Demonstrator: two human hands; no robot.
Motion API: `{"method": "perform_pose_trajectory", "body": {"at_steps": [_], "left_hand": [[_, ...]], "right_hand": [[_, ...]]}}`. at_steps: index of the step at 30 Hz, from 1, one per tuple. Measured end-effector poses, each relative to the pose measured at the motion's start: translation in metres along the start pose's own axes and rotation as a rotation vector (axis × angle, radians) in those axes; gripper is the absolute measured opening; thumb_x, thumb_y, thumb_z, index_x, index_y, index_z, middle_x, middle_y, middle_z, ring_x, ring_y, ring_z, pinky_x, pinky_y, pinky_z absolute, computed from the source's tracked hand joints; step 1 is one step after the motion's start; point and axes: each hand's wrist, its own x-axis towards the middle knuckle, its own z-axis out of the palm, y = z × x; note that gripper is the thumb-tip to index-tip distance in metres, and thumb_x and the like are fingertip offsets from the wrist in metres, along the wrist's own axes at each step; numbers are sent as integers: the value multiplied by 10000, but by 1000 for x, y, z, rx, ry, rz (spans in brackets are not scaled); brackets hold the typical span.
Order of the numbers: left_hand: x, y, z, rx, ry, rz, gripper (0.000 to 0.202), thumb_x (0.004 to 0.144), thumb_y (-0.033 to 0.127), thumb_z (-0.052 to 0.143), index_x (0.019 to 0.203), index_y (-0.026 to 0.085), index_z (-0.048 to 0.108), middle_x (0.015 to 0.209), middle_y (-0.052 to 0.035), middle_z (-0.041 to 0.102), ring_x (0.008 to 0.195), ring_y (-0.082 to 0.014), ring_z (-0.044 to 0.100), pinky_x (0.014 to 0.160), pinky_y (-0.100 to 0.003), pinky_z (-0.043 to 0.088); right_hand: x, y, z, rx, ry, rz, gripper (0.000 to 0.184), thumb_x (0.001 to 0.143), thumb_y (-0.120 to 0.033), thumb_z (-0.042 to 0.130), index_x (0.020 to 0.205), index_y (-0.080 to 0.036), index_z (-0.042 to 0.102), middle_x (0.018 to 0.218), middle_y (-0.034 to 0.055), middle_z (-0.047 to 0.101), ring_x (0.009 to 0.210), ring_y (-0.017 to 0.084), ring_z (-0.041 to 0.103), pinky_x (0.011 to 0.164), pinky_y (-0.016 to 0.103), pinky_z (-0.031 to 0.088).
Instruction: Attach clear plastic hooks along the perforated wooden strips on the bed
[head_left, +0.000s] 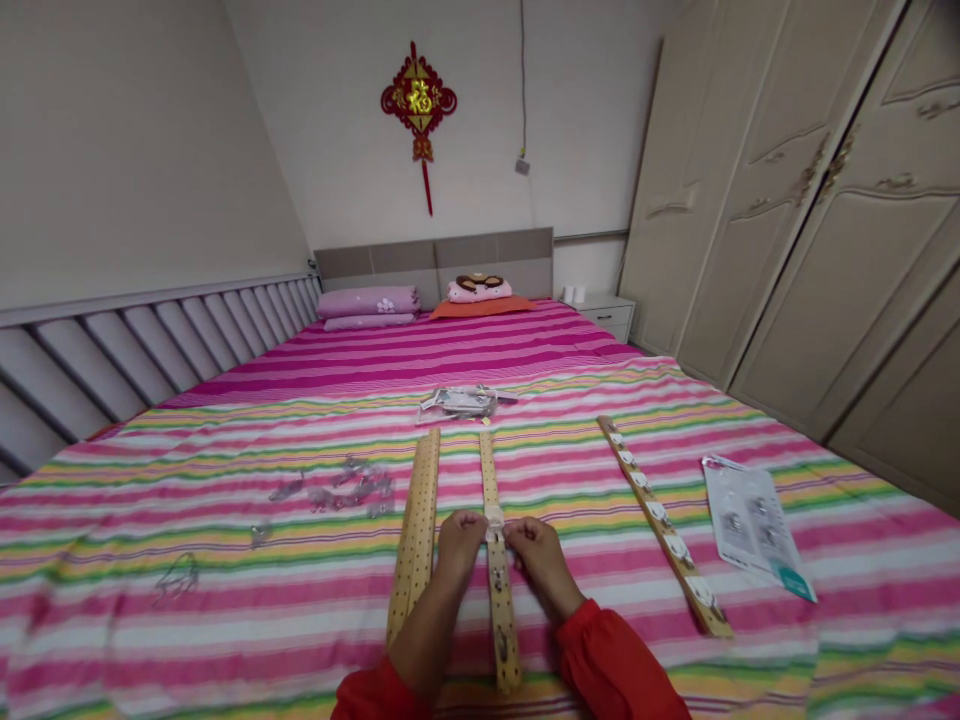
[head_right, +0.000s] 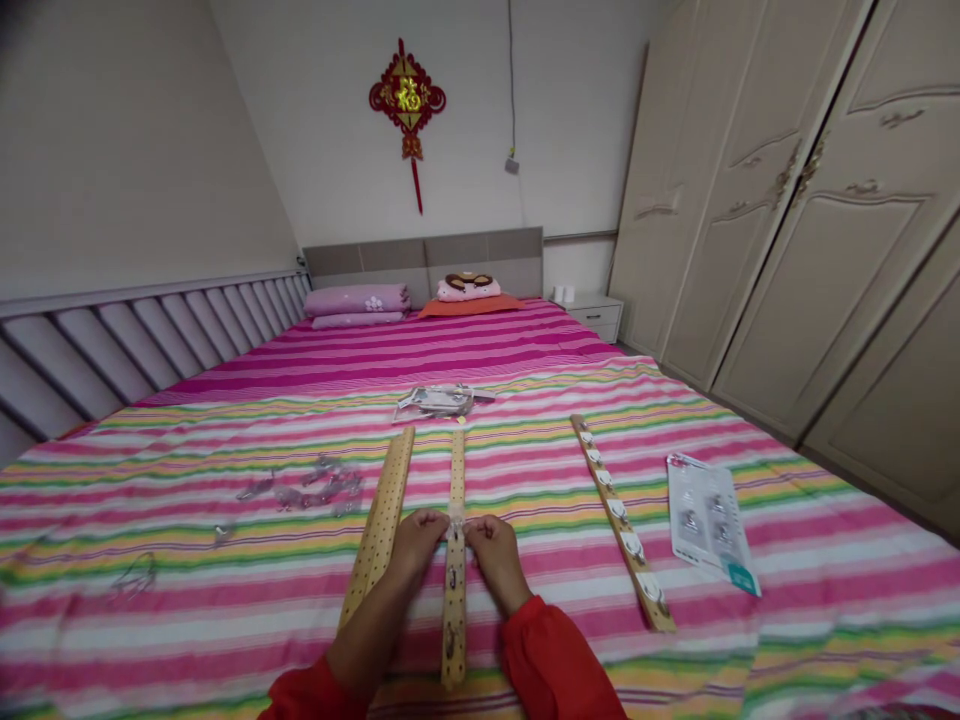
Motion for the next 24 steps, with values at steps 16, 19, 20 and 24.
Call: {"method": "perform_pose_trajectory", "body": {"at_steps": [16,19,20,24], "left_hand": [[8,-13,5,82,-1,-24,99,565,234,582,484,188,547,454,31,537,510,-137,535,553,-241,404],[9,-14,5,91,1,-34,110,556,226,589,467,190,536,446,29,533,518,-143,541,549,-241,397],[9,-14,5,94,4,-39,112,553,223,592,463,191,533,445,28,532,520,-145,543,547,-241,395],[10,-14,6,105,28,-67,121,542,216,608,456,194,526,432,26,526,529,-155,552,538,-245,385]], "right_hand": [[4,10,1,-92,48,-11,249,596,-391,678,526,-202,532,359,-74,442,348,90,358,360,232,253],[5,12,1,-95,58,-14,247,584,-384,681,517,-203,527,378,-72,452,358,88,356,367,231,259],[5,12,1,-96,60,-15,250,577,-388,685,515,-202,529,384,-70,457,362,87,357,370,231,261],[4,11,2,-100,58,-9,268,551,-406,705,501,-206,535,376,-72,447,363,89,344,372,234,247]]}}
